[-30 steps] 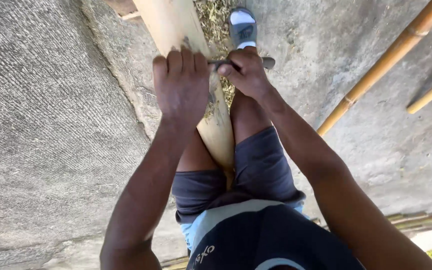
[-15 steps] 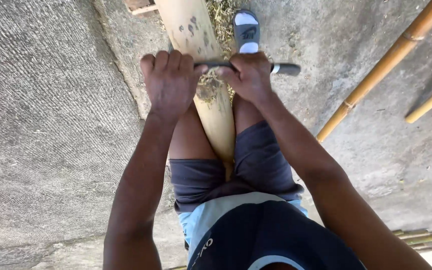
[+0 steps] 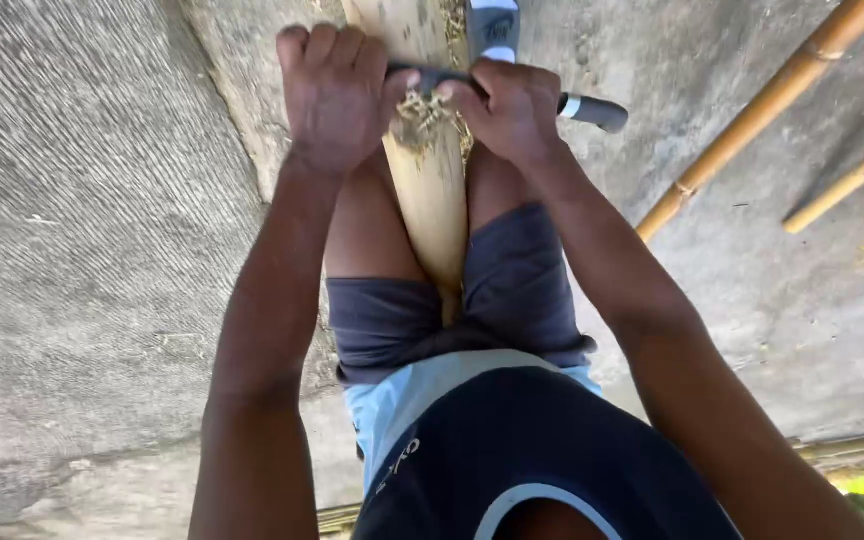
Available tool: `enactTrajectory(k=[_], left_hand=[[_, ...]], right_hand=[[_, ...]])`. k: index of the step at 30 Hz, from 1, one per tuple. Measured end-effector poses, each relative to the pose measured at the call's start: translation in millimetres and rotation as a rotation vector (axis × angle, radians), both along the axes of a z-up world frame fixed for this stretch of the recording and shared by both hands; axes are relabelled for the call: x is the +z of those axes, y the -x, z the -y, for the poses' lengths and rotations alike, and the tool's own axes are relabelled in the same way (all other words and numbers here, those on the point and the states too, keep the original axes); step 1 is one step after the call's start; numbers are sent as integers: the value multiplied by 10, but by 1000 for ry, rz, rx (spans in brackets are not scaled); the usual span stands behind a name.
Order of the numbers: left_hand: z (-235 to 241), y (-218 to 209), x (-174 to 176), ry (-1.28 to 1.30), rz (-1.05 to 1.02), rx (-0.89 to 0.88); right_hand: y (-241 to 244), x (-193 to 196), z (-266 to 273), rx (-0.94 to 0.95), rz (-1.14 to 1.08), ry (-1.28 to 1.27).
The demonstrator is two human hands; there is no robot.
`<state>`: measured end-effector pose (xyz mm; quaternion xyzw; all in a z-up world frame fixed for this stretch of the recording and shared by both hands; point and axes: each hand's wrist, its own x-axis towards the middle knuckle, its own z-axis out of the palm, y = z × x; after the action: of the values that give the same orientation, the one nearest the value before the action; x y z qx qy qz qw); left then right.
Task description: Shaving a bamboo pole using a machete.
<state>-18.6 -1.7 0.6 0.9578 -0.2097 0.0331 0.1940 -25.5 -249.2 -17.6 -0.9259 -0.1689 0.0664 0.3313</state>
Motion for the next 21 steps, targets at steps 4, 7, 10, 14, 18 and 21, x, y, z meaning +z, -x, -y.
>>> enactTrajectory(k=[4, 7, 10, 14, 18, 21], left_hand=[[-19, -213, -15, -70, 115, 12], [-98, -292, -410, -87, 26, 41], [-133, -563, -368, -29, -128, 102], [-101, -303, -68, 19, -119, 126], [-233, -320, -688, -54, 103, 82], [-288, -123, -1327, 2, -265, 74]], right_hand=[[-226, -82, -32, -8, 85, 41], [-344, -161, -134, -15, 126, 40], [-638, -9, -296, -6, 374, 50], [-388, 29, -295, 43, 355, 89], [-370, -68, -237, 80, 185, 90], [-82, -29, -165, 76, 200, 114]])
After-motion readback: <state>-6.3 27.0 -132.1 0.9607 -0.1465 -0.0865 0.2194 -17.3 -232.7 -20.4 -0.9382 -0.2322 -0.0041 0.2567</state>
